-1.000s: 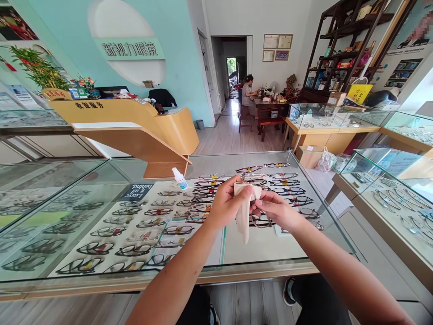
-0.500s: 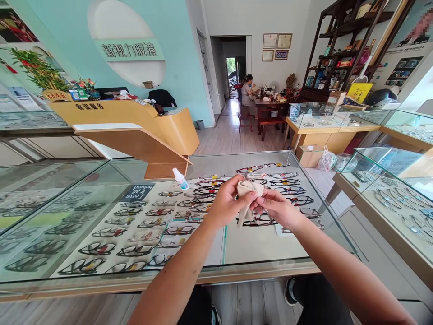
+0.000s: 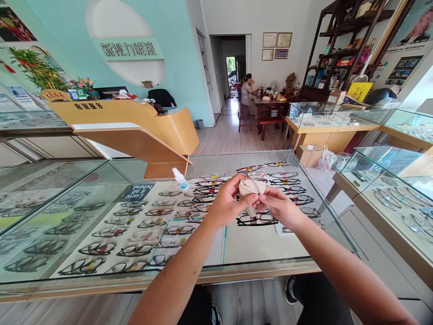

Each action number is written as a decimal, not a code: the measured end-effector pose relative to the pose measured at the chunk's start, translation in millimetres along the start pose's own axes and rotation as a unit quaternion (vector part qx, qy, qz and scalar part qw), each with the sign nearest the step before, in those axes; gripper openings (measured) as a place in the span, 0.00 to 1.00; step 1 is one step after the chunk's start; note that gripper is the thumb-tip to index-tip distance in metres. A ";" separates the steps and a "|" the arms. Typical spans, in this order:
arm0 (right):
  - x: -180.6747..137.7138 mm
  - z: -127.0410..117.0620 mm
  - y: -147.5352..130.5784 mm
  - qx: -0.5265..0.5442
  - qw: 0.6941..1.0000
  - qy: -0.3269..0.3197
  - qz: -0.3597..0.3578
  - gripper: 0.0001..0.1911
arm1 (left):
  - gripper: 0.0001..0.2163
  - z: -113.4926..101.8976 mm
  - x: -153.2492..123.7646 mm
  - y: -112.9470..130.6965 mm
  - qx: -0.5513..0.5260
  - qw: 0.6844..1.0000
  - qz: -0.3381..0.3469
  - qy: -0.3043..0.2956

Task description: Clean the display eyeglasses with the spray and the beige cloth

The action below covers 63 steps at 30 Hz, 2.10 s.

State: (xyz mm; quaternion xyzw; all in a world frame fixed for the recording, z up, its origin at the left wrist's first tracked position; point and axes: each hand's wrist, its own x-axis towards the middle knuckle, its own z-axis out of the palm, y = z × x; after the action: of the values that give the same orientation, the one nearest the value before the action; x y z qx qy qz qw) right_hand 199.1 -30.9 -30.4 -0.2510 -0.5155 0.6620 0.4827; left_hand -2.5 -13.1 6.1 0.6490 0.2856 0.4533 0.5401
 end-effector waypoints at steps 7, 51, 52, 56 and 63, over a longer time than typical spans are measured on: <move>-0.8 -3.0 6.6 -0.025 0.999 -0.020 0.004 0.15 | 0.21 9.9 -0.9 -3.3 -0.030 0.999 0.000 0.042; -1.3 2.6 1.9 -0.006 0.999 -0.046 0.002 0.18 | 0.20 13.7 -2.9 -7.3 -0.061 0.996 0.013 0.059; -1.0 3.0 2.9 -0.009 0.999 -0.047 0.000 0.19 | 0.21 14.4 -2.9 -7.6 -0.061 0.995 0.013 0.074; -0.8 3.5 5.4 -0.020 0.999 -0.034 -0.007 0.19 | 0.24 13.6 0.5 -15.7 -0.066 0.990 0.029 0.120; -3.2 1.9 -15.4 0.068 0.996 0.050 -0.025 0.18 | 0.24 3.1 14.0 -25.0 -0.196 0.952 0.005 0.234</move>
State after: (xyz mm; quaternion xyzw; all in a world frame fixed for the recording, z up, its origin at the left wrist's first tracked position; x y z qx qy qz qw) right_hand 204.7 -34.6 -16.0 -0.2375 -0.4509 0.6700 0.5398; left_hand 9.2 3.9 -14.1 0.4075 0.3065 0.6423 0.5722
